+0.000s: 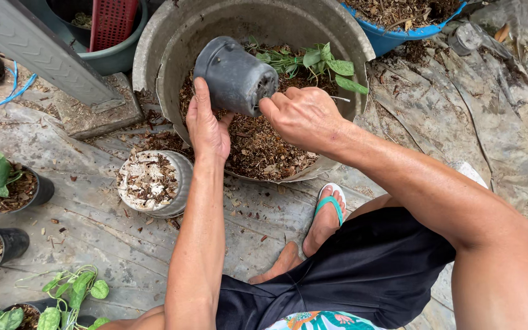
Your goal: The person removes a plant from a small black pot, places it aside, and then fills the empty pot with soil from a large basin. They use a fork to poke holes in the bottom of the pot for drainage. Finally, they place the plant back into the pot and add more soil around the roots.
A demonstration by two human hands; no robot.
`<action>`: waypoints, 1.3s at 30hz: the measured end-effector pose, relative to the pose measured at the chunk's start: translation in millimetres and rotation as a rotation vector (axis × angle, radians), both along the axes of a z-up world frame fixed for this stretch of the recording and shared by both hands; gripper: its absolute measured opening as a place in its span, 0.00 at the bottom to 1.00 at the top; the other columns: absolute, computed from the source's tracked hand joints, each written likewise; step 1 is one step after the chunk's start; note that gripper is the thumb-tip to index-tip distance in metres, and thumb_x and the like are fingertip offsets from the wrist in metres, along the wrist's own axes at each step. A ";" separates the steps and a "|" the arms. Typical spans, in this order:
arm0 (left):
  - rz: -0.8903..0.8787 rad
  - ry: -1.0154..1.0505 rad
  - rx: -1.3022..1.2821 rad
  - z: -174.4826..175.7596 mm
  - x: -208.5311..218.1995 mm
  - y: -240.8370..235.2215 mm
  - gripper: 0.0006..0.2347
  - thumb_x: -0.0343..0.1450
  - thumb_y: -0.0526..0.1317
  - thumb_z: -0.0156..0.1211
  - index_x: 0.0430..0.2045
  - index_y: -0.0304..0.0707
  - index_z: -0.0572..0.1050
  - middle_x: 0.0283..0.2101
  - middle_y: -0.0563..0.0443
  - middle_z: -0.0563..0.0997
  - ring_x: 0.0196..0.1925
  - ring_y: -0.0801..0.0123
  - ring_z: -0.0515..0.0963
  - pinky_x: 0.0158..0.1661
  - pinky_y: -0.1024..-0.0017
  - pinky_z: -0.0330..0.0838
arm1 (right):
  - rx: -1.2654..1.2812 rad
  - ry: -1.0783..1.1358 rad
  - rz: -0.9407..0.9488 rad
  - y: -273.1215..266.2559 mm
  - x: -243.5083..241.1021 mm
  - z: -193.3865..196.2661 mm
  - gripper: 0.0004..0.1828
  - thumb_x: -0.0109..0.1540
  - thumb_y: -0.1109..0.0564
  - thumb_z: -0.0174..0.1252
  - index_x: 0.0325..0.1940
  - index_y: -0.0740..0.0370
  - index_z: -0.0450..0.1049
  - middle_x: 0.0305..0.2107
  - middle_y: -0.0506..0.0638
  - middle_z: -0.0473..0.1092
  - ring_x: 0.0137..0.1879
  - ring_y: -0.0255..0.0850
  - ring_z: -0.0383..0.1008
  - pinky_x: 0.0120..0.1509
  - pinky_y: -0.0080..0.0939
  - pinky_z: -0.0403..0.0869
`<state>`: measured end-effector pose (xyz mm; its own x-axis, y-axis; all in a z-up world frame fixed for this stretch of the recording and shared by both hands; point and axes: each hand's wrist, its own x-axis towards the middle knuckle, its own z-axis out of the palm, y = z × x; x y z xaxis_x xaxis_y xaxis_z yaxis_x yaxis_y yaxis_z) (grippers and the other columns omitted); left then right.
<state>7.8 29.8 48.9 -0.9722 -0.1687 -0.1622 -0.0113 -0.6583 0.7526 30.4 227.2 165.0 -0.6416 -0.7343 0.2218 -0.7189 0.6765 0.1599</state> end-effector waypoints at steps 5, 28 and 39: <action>0.138 0.067 -0.088 -21.0 2.4 13.9 0.29 0.69 0.61 0.64 0.50 0.33 0.73 0.53 0.47 0.79 0.55 0.64 0.78 0.54 0.59 0.75 | -0.302 -0.541 -0.325 -7.7 -4.1 5.2 0.11 0.67 0.52 0.54 0.41 0.63 0.76 0.26 0.59 0.75 0.33 0.56 0.78 0.36 0.58 0.73; 0.035 0.029 0.507 27.5 11.6 33.6 0.47 0.56 0.61 0.75 0.67 0.40 0.57 0.60 0.46 0.69 0.62 0.56 0.72 0.61 0.51 0.70 | -0.627 -0.760 -0.430 -15.6 -5.0 -24.5 0.16 0.69 0.49 0.54 0.39 0.63 0.80 0.23 0.64 0.74 0.31 0.58 0.73 0.36 0.58 0.73; -0.005 0.021 0.538 21.0 11.6 31.9 0.46 0.58 0.59 0.76 0.68 0.38 0.58 0.58 0.43 0.72 0.61 0.53 0.73 0.62 0.50 0.72 | -0.564 -0.466 -0.318 -13.3 -2.7 -30.5 0.14 0.68 0.53 0.56 0.35 0.67 0.77 0.23 0.61 0.74 0.28 0.54 0.75 0.32 0.53 0.71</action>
<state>19.5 61.7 69.9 -0.9767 -0.0626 -0.2052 -0.0039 -0.9512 0.3087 27.8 214.0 134.6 -0.9198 -0.3572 0.1626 -0.3862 0.7500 -0.5369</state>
